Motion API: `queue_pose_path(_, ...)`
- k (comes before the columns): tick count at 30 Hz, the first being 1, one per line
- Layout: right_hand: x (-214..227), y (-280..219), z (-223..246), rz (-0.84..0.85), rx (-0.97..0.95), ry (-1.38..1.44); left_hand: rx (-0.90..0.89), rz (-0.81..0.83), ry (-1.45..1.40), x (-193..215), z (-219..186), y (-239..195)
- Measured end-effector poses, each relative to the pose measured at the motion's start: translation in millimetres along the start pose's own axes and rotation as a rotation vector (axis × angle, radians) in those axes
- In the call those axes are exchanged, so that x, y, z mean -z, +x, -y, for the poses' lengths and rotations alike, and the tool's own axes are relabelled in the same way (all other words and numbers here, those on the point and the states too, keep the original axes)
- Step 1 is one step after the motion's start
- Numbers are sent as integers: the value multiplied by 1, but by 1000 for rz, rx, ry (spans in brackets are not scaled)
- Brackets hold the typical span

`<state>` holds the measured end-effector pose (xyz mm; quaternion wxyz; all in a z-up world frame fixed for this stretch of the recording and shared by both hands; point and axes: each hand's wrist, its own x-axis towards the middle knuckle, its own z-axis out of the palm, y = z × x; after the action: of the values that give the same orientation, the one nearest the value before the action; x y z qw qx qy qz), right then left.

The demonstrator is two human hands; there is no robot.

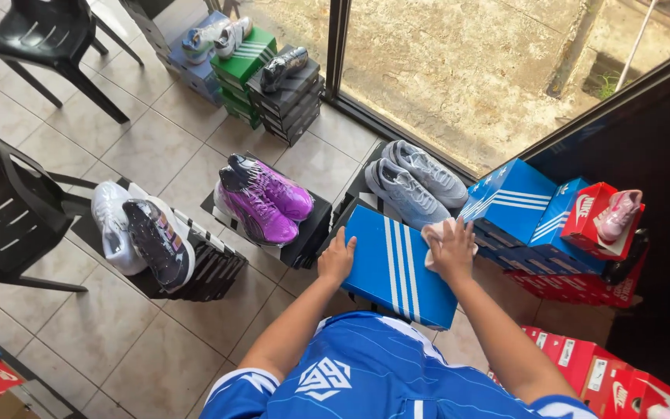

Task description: Wiping shoe boxes and shoes with a cloth to clean them before organizing

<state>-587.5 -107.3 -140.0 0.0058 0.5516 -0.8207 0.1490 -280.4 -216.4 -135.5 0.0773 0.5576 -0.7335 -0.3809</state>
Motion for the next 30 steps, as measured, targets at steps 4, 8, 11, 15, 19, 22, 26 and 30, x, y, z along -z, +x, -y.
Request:
queue_pose_path(4,-11,18,77,-177,453,-270,6,-48,49,-10,5,2)
queue_pose_path(8,-66,27,132,-103,337,146,-17,-83,77,-8,4,1)
queue_pose_path(11,-43,12,122,-40,452,157,-10,-82,73,-11,2,-5)
queue_pose_path(15,9,-5,70,25,432,137,-7,-73,46,-11,7,2)
queue_pose_path(19,15,4,43,-133,323,24,-5,-70,32,-11,7,5)
queue_pose_path(22,1,6,80,-299,420,-220,-1,-47,2,-11,8,6)
queue_pose_path(26,-36,-5,148,-65,436,65,16,-44,-3,-11,10,6)
queue_pose_path(30,-35,6,141,-30,504,45,19,-53,20,-8,6,2)
